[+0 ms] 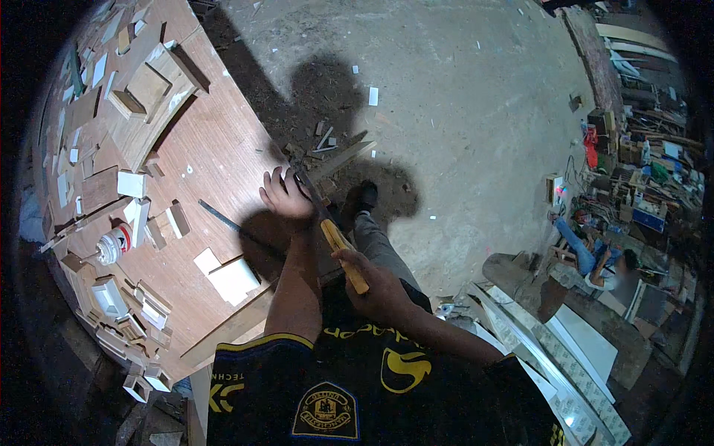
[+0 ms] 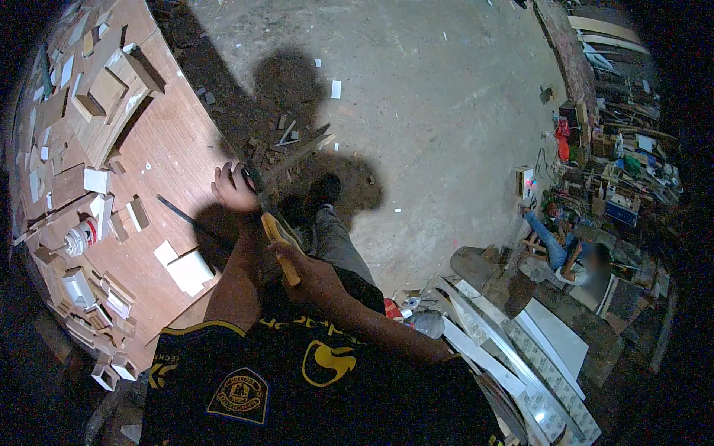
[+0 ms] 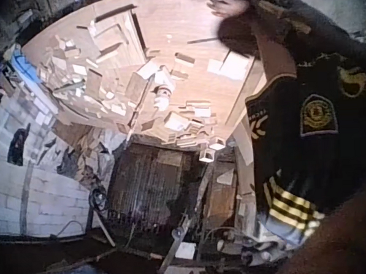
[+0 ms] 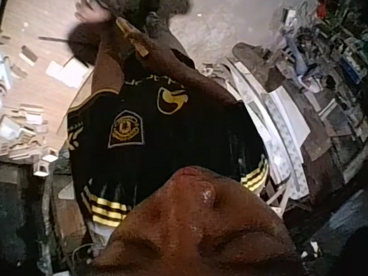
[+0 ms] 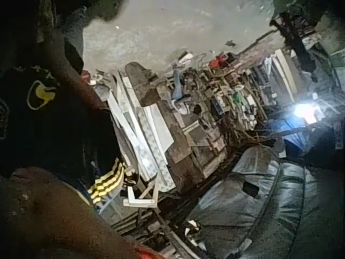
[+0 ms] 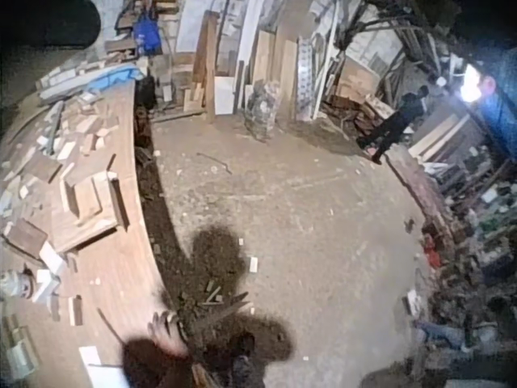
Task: Applying glue to wood scraps and using a hand saw to cut a small wood strip.
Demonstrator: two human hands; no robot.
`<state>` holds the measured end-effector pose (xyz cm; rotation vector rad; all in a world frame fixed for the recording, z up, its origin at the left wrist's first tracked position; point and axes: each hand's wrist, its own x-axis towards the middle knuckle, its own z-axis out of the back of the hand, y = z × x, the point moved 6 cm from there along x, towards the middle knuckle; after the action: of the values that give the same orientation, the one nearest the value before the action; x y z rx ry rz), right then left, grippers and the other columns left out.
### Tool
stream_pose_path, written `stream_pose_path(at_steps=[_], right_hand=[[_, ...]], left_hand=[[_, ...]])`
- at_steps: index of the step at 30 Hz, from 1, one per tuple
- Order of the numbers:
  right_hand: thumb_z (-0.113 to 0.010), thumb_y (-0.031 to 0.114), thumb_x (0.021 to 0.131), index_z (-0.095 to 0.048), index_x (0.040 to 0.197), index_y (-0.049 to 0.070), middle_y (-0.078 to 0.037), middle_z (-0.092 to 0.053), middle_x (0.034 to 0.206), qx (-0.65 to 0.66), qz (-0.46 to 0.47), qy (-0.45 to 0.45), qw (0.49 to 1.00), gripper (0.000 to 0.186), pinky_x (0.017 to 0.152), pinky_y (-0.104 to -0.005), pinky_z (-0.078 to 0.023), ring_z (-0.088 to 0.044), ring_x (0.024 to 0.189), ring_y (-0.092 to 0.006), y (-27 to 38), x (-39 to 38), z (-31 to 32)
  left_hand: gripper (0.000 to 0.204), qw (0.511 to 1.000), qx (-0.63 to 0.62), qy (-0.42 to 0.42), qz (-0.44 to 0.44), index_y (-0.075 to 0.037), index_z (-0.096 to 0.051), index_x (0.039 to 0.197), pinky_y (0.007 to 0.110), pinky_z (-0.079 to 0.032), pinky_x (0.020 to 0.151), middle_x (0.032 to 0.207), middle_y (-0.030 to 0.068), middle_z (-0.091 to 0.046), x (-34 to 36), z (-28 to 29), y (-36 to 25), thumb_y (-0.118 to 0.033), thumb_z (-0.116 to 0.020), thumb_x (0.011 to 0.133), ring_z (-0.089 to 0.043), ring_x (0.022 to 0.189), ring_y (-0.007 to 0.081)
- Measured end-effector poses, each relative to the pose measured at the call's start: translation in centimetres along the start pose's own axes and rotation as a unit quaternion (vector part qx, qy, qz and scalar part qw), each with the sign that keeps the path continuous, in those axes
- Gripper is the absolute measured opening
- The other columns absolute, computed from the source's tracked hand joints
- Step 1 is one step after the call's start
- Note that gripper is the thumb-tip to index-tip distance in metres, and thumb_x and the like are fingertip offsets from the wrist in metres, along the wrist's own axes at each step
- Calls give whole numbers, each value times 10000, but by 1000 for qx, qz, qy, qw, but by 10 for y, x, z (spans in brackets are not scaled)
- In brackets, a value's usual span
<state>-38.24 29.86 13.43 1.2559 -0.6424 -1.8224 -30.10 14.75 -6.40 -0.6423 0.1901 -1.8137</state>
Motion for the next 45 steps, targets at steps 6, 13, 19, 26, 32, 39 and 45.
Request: stream_pose_path(at_steps=[6, 13, 19, 26, 32, 39, 45], right_hand=[[-578, 33, 889, -441, 1306, 199, -233, -653, 999, 7, -6, -26, 1000, 469, 675, -488, -546, -675, 835, -428, 3, 6, 4], [-575, 7, 857, -456, 1299, 196, -214, -666, 1008, -13, -55, -4, 998, 496, 669, -474, -553, -682, 838, -409, -4, 7, -1], [-596, 19, 855, -467, 1287, 205, -187, -683, 962, -18, -66, -13, 998, 488, 652, -463, -570, -694, 773, -392, -15, 4, 3], [-617, 26, 850, -478, 1273, 226, -175, -690, 933, -32, -42, -31, 998, 489, 665, -423, -591, -706, 788, -367, -16, 1, -2], [-632, 32, 834, -499, 1262, 235, -179, -691, 933, 1, -42, -71, 997, 491, 653, -423, -580, -707, 780, -359, -25, -3, -2], [-612, -1, 829, -524, 1236, 209, -168, -683, 857, 11, -31, -91, 995, 467, 616, -395, -564, -706, 730, -326, -11, -21, 3], [-584, -32, 845, -550, 1206, 127, -134, -673, 851, 35, -58, -78, 995, 395, 603, -335, -532, -671, 668, -201, -9, -81, 14]], left_hand=[[312, 1000, 9, 7, 3, -77, -616, 1164, 626, -294, 1065, 1304, 147, -526, 1, 3, -2, -222, -547, 896, -427, 1301, 408], [332, 999, 11, 42, -1, -56, -603, 1160, 590, -267, 1108, 1294, 159, -515, 6, 14, -9, -219, -526, 881, -412, 1315, 399], [311, 998, 41, 44, -27, -80, -599, 1150, 568, -263, 1128, 1321, 126, -471, 6, 22, -19, -271, -532, 914, -368, 1357, 364], [372, 995, 81, 18, -47, -116, -548, 1179, 561, -306, 1098, 1346, 114, -438, 6, 16, -6, -357, -603, 900, -389, 1343, 362], [488, 994, 59, 41, -79, -93, -436, 1303, 510, -388, 1094, 1324, 161, -464, 12, 31, -22, -193, -653, 877, -442, 1277, 406], [413, 986, 117, 73, -93, -65, -559, 1172, 495, -421, 1047, 1239, 166, -530, 17, 28, -22, -307, -638, 846, -502, 1195, 381], [387, 997, 35, 48, -40, -80, -545, 1200, 591, -305, 1094, 1289, 136, -429, 3, 3, 5, -273, -579, 866, -373, 1307, 410]])
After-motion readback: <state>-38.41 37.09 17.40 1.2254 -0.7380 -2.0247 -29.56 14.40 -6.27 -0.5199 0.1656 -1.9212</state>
